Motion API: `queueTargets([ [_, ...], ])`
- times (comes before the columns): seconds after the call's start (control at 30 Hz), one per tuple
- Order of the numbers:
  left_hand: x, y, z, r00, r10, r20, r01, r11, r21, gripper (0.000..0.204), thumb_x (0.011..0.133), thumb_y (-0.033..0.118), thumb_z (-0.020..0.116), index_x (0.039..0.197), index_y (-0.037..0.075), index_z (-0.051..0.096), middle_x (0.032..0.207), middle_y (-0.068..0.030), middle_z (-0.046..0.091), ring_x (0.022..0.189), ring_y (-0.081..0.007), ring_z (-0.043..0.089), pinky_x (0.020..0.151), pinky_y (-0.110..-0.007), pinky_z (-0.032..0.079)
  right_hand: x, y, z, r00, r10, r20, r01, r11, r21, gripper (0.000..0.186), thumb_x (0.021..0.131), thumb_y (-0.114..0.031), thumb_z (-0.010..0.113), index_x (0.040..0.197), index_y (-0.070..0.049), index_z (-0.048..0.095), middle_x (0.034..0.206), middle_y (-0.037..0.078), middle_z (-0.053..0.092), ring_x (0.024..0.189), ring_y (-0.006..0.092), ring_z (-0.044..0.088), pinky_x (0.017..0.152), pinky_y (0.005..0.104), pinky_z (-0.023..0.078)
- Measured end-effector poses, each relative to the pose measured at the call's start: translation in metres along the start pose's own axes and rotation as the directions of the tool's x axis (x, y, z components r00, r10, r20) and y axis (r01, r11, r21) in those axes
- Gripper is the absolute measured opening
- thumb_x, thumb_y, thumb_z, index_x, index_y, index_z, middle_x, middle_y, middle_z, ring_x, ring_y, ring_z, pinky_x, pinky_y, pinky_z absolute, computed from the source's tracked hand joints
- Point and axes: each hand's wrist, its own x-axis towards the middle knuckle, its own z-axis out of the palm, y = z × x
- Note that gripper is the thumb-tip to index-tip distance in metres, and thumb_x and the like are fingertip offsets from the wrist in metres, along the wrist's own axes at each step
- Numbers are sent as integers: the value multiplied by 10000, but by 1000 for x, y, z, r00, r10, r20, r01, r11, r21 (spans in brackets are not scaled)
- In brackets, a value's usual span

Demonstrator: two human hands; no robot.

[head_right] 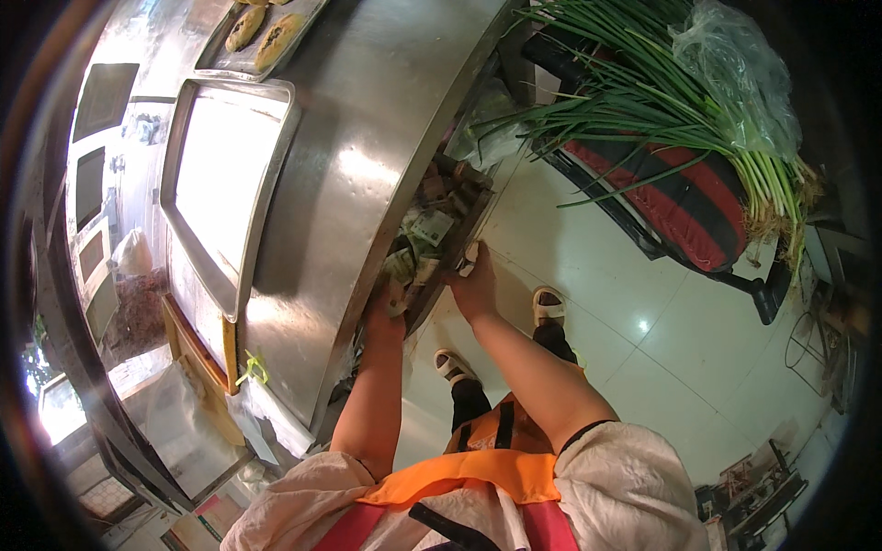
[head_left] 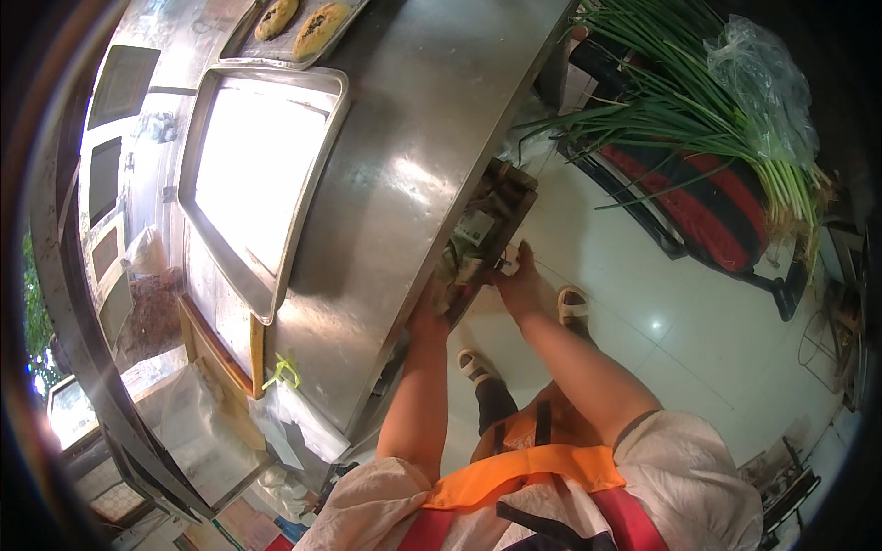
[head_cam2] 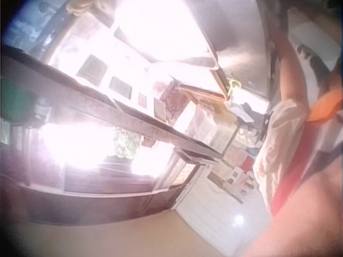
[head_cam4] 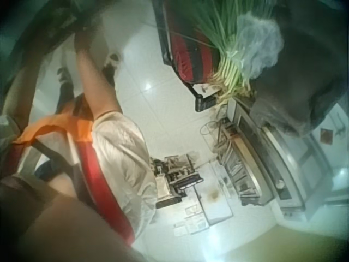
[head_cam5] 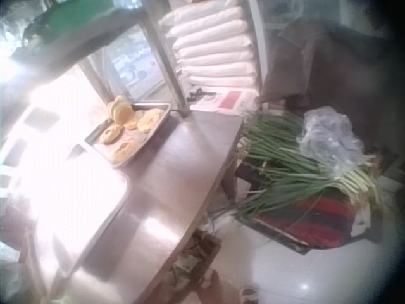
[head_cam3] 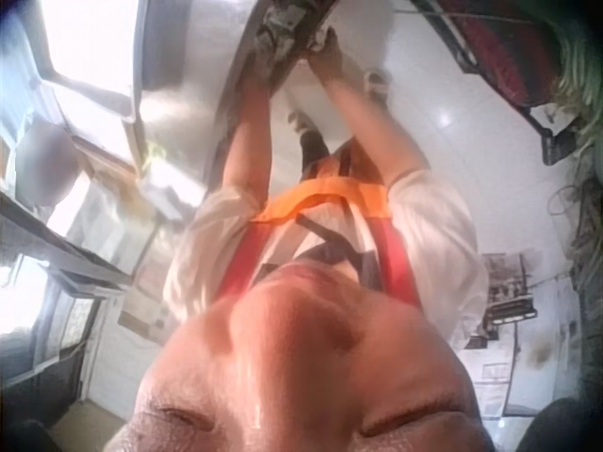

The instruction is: The person prepares and sells bread products, including bagging rolls, weighing them for a customer, rolling out dough, cutting circles, placing dough on a tray, and cleaning a baking tray with a brush.

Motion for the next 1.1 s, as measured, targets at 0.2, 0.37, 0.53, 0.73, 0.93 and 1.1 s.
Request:
queueTargets([
  [0.2,-10,-23,-71,992,25,123,-18,998,-56,498,896,46,582,1362,115,419,1357,-55,454,1260,-238,427,1028,-419,383,2,18,19,961,-270,52,271,962,-13,1090,698,-26,746,1507,-95,18,1476,165,324,1333,303,378,1010,400,427],
  [0.37,-54,-17,-54,983,-15,185,20,999,-25,505,901,29,555,1375,116,406,1371,-63,453,1275,-243,426,1045,-430,359,47,12,20,902,-303,307,348,932,-103,908,707,-68,734,1468,-90,238,1456,161,365,1304,315,414,1000,371,432],
  [0.53,-88,-2,-50,973,-81,216,98,993,-70,504,860,2,562,1340,98,444,1305,-62,514,1211,-245,490,1004,-412,402,8,-48,15,462,-532,710,804,590,-81,628,710,-155,699,1306,-83,516,1306,163,537,1172,305,539,939,345,454],
  [0.73,-146,37,-70,913,-225,342,223,974,43,382,839,-23,550,1216,40,529,1117,-94,611,986,-251,612,852,-375,496,-78,-143,-12,739,103,666,440,675,-592,201,703,-149,665,880,-61,701,858,110,703,810,272,659,730,363,511],
  [0.93,-238,120,-88,916,103,388,-77,994,-81,372,799,-50,545,1167,1,549,1060,-98,628,930,-207,627,789,-354,520,-187,-228,35,705,-242,666,177,970,165,102,753,-79,693,850,-47,701,934,92,705,830,185,652,773,315,493],
  [1.1,-273,221,-158,712,674,197,-699,654,289,426,826,-15,534,1243,-18,447,1091,-133,609,932,-200,618,817,-365,521,-288,-251,203,691,-237,683,229,968,104,89,755,-20,676,835,-7,640,868,71,653,811,138,613,777,283,496],
])
